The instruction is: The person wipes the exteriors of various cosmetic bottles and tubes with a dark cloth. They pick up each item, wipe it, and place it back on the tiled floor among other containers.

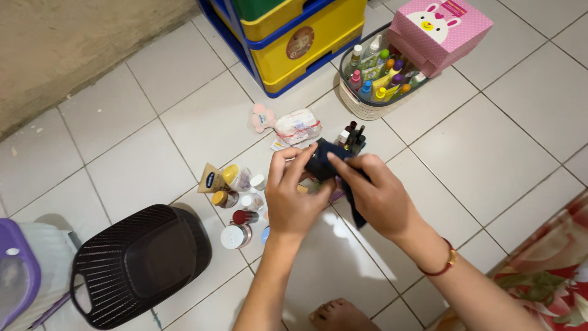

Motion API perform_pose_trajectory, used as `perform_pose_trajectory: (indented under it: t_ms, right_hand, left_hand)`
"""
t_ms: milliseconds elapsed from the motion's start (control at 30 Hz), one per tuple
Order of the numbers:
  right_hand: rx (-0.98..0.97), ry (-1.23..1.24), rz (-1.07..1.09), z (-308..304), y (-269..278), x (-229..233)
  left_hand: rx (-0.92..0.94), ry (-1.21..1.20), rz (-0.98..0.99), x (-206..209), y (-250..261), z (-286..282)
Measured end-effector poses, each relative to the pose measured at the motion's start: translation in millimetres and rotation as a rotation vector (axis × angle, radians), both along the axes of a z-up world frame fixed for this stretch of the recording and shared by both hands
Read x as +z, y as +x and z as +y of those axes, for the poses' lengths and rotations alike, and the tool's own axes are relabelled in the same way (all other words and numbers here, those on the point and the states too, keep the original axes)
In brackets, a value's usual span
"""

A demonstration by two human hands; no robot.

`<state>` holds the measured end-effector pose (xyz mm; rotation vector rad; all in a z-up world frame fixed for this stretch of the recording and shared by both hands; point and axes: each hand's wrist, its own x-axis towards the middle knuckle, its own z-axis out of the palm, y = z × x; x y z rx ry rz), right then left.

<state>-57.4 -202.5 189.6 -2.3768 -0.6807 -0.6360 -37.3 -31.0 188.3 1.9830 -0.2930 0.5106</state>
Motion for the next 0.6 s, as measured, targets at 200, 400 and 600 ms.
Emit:
perform_pose_trajectory:
  t_ms: [200,400,600]
  right_hand:
    - [0.117,0.117,0.123,-1.2,-10.8,16.0]
    - [-0.055,0.427,0.200,-8.6,-0.8,36.9]
    - [-0.039,0.380,0.235,7.7,-11.8,28.9]
  left_hand:
    - [-0.153,-0.272,0.057,3.9,3.5,19.6]
    - [-0.553,-0.823,0.326,-6.2,-3.6,18.3]
    - [-0.471,-1.140,0.401,-5.3,1.5,19.9]
